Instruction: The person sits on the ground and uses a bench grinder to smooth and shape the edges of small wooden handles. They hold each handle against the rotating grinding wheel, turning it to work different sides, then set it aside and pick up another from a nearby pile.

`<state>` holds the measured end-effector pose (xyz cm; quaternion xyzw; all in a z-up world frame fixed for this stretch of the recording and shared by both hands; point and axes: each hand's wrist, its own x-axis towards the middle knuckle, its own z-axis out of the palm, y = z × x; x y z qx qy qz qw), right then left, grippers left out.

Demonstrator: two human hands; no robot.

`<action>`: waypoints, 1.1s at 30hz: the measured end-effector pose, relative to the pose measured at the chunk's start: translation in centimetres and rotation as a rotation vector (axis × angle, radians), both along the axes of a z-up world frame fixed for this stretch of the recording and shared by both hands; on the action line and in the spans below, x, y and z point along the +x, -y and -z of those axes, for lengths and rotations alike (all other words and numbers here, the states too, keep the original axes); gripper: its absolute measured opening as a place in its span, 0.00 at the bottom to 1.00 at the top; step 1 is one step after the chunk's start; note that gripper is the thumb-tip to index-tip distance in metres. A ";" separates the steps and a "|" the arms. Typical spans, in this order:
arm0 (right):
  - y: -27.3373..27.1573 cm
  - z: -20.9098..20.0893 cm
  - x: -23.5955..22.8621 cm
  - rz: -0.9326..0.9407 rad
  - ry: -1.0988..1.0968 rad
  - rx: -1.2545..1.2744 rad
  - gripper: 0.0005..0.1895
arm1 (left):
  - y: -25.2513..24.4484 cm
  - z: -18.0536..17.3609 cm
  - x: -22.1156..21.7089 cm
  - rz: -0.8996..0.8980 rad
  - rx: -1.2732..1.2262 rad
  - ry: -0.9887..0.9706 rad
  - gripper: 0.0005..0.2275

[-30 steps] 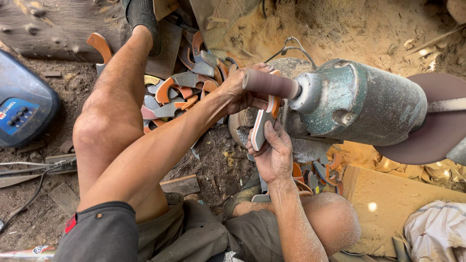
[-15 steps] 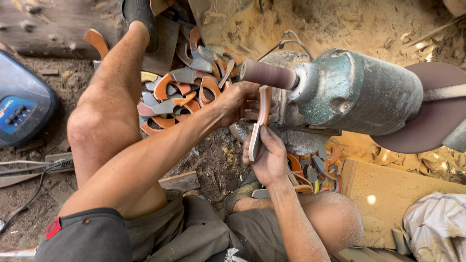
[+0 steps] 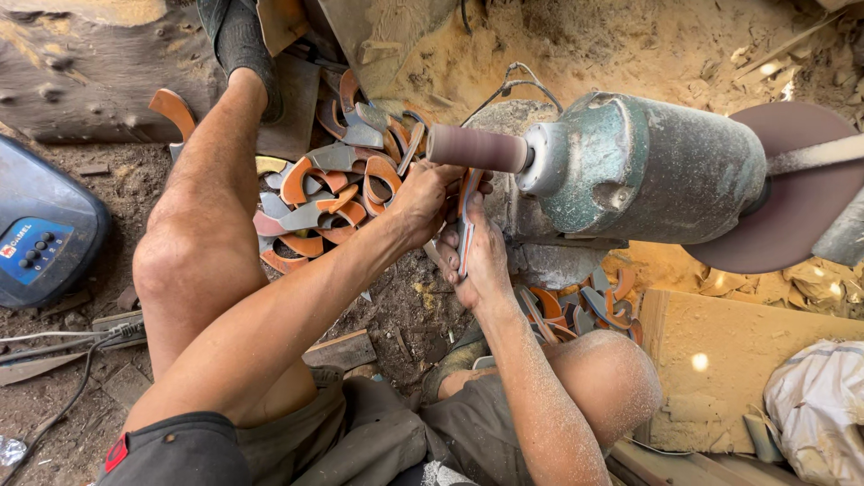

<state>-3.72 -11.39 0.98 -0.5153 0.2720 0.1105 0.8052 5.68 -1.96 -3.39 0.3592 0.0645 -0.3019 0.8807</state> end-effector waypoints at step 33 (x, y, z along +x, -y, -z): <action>0.2 0.3 3.5 -0.107 0.280 0.041 0.10 | -2.1 -1.5 1.0 0.084 0.101 0.170 0.09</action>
